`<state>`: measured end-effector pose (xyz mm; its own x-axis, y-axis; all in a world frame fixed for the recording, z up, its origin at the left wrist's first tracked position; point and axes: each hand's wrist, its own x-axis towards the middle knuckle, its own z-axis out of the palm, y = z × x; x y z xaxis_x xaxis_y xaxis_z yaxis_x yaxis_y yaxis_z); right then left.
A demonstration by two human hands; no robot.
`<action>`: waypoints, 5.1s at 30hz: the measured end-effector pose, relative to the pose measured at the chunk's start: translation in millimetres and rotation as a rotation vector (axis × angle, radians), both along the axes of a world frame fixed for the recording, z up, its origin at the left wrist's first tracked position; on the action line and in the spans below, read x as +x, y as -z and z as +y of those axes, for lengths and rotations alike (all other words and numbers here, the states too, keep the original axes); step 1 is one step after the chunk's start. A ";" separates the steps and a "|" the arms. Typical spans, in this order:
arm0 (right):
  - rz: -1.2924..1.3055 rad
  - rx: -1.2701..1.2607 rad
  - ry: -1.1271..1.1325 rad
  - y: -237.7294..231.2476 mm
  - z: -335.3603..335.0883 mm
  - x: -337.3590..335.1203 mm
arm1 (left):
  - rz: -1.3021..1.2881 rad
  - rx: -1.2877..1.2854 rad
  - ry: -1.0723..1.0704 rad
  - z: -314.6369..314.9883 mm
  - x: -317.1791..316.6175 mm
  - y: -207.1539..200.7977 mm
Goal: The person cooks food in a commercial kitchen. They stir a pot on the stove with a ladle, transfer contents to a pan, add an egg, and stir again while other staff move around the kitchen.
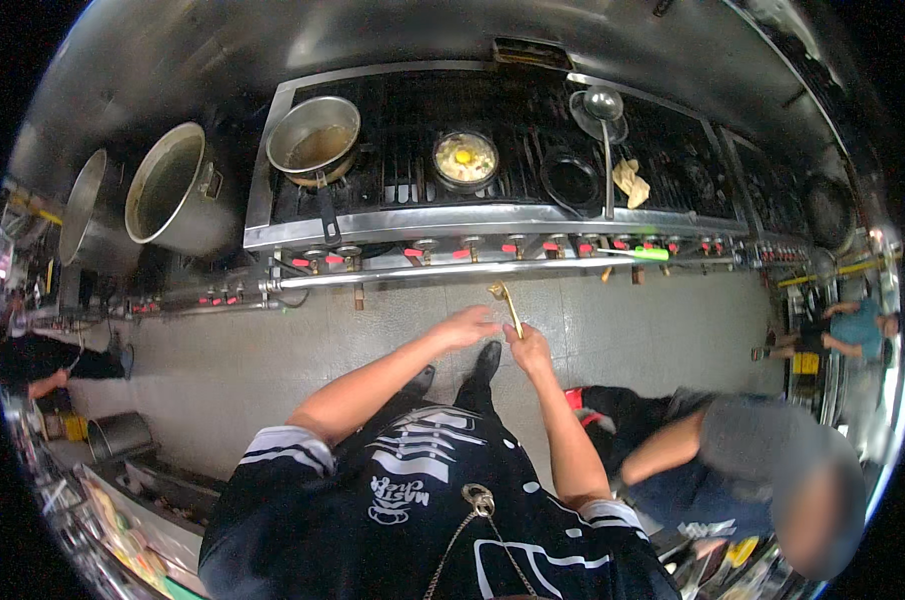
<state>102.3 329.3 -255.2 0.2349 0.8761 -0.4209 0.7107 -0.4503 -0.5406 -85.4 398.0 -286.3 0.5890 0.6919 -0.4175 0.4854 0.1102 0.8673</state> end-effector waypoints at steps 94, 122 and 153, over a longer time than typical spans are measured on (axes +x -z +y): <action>-0.050 0.063 -0.244 44.4 306.9 5.3 | 0.374 0.302 -0.388 75.0 -18.5 70.6; 0.149 0.075 -0.228 58.6 302.6 14.7 | 0.531 0.436 -0.511 106.3 -12.5 35.4; 0.525 -0.250 -0.217 -31.1 326.1 42.7 | 0.709 0.310 -0.164 116.7 -10.1 49.6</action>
<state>145.0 655.4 -224.1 -0.2315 0.7404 -0.6310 0.4685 -0.4836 -0.7393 -95.5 514.6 -335.9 0.1351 0.8932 -0.4289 0.9326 0.0316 0.3596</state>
